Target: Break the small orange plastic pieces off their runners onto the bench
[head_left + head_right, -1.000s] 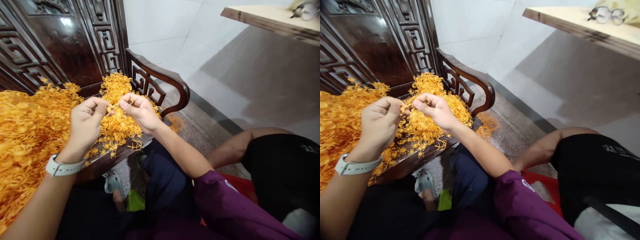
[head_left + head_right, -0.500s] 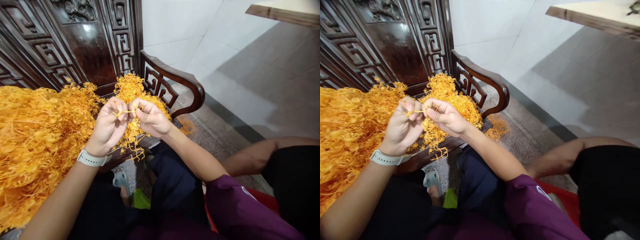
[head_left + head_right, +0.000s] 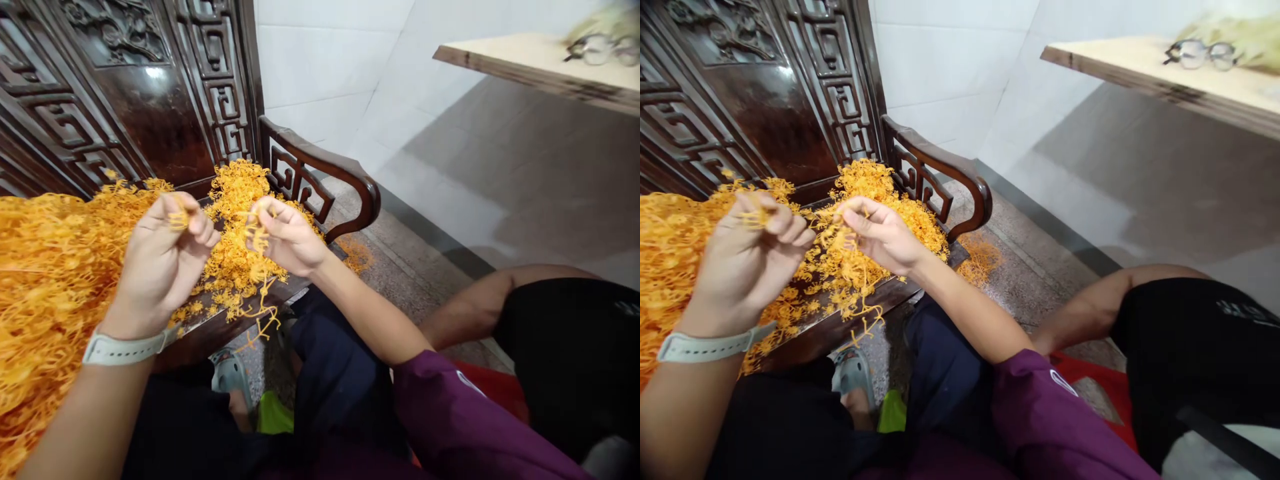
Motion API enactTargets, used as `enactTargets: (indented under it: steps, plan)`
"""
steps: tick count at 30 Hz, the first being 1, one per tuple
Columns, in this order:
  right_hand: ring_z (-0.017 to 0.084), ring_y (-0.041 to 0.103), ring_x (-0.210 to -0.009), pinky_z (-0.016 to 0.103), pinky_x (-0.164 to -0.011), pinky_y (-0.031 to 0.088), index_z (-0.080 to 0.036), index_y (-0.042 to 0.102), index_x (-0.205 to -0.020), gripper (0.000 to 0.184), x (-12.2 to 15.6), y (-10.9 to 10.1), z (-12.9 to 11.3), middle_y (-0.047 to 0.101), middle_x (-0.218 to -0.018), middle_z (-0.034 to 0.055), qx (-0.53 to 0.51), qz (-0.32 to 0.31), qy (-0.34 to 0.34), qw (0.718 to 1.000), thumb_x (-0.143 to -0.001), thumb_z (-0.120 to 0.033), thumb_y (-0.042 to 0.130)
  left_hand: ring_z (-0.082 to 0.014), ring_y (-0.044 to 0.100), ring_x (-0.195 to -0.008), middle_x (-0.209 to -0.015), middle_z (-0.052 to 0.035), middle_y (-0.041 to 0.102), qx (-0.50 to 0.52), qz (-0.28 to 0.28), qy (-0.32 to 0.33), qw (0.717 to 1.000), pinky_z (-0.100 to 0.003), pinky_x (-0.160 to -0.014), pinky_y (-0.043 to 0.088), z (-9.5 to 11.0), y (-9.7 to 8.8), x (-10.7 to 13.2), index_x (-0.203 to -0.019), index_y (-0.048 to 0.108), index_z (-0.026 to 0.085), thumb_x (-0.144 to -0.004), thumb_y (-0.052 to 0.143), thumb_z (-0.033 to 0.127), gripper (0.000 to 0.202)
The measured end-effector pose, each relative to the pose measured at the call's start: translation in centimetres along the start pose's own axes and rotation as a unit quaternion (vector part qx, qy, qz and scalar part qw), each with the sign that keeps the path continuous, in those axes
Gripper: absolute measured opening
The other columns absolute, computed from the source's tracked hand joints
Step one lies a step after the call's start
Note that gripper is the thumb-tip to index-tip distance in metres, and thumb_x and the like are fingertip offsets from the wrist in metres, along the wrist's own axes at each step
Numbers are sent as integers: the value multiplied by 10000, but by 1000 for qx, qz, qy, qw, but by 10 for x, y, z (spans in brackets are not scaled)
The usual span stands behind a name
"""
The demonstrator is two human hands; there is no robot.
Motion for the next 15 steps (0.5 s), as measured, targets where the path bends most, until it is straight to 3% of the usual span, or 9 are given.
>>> enactTargets:
  steps: [2, 5, 7, 11, 15]
  plan:
    - [79, 523, -679, 211, -617, 460, -204, 676, -947, 392, -3, -5, 1, 637, -856, -25, 36, 38, 15, 999, -786, -436, 948, -106, 518, -659, -755, -22, 567, -84, 41, 6, 996, -187, -572, 479, -13, -16, -9, -897, 804, 220, -931, 841, 292, 87]
    - [75, 549, -654, 204, -571, 428, -200, 691, -942, 431, -5, -11, 3, 670, -798, -33, 89, 79, 18, 993, -738, -458, 969, -74, 495, -577, -723, -2, 583, -150, 133, -35, 979, -170, -529, 431, -42, -49, -22, -997, 853, 202, -946, 788, 231, 88]
    - [68, 547, -629, 205, -557, 412, -193, 694, -949, 450, -3, -13, 2, 691, -786, -33, 108, 91, 12, 990, -717, -453, 978, -77, 554, -615, -739, -13, 638, -170, 153, -57, 972, -167, -576, 459, -59, -68, -28, -1003, 854, 177, -910, 768, 138, 132]
    - [71, 562, -624, 214, -587, 435, -183, 686, -953, 445, 0, -13, 0, 707, -767, -30, 130, 97, -5, 987, -709, -408, 983, -140, 671, -814, -946, -64, 758, -246, 114, -103, 957, -258, -777, 558, -79, -88, -32, -1124, 824, 164, -853, 812, 162, 272]
    - [83, 588, -675, 230, -646, 472, -178, 670, -952, 417, 0, -15, 0, 717, -795, -16, 173, 86, -22, 981, -762, -429, 943, -217, 701, -1038, -1154, -127, 778, -335, 55, -3, 941, -323, -919, 570, -68, -74, -30, -1112, 803, 170, -946, 792, 478, 350]
Point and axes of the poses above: each hand's wrist, its own x-axis away from the middle knuckle, its own y-axis out of the palm, z = x × y, the point moved 4 cm from there along -x, towards the middle knuckle
